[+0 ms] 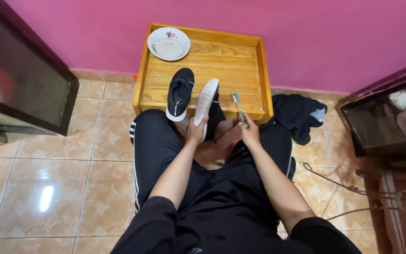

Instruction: Cleaning the white rubber soles of black slip-on shoes using a toothbrush and cleaning solution.

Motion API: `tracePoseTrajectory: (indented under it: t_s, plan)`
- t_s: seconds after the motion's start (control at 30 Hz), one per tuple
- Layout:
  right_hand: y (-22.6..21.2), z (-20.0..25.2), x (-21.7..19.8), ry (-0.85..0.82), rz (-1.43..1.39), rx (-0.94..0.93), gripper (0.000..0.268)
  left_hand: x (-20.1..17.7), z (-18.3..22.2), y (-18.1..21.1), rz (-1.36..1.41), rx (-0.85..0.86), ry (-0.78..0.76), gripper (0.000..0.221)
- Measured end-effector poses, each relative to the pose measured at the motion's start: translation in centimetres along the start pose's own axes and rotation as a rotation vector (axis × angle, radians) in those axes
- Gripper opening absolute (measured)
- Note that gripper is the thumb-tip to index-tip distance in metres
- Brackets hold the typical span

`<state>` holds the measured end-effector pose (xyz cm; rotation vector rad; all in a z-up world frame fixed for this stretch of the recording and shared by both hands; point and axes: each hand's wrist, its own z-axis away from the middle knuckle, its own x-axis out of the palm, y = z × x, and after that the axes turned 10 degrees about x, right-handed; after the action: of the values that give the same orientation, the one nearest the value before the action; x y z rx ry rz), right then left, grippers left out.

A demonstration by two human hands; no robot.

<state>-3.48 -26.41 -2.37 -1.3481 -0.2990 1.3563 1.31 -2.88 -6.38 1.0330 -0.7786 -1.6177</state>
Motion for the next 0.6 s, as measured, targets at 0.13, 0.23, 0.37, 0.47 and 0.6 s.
tracePoseTrajectory:
  t_s: [0.13,0.23,0.37,0.47,0.6]
  plan:
    - [4.1,3.0,1.8,0.000,-0.330,0.157,0.029,-0.3,1.8,1.6,0.095,0.041,-0.096,0.091]
    - [4.6,6.6,2.1,-0.096,-0.455,0.348,0.016,-1.6,7.9,8.3,0.276,0.088,-0.185,0.091]
    - [1.4,11.8,3.2,-0.337,-0.808,0.215,0.020,-3.9,15.9,15.7,0.750,-0.088,-0.191,0.090]
    - [3.0,13.0,5.5,-0.552,-0.940,0.046,0.027,-2.5,11.9,11.1,0.992,-0.082,-0.225,0.088]
    - [3.5,14.4,8.8,-0.598,-0.706,-0.149,0.117,-2.8,12.7,9.1,1.045,0.094,-0.269,0.070]
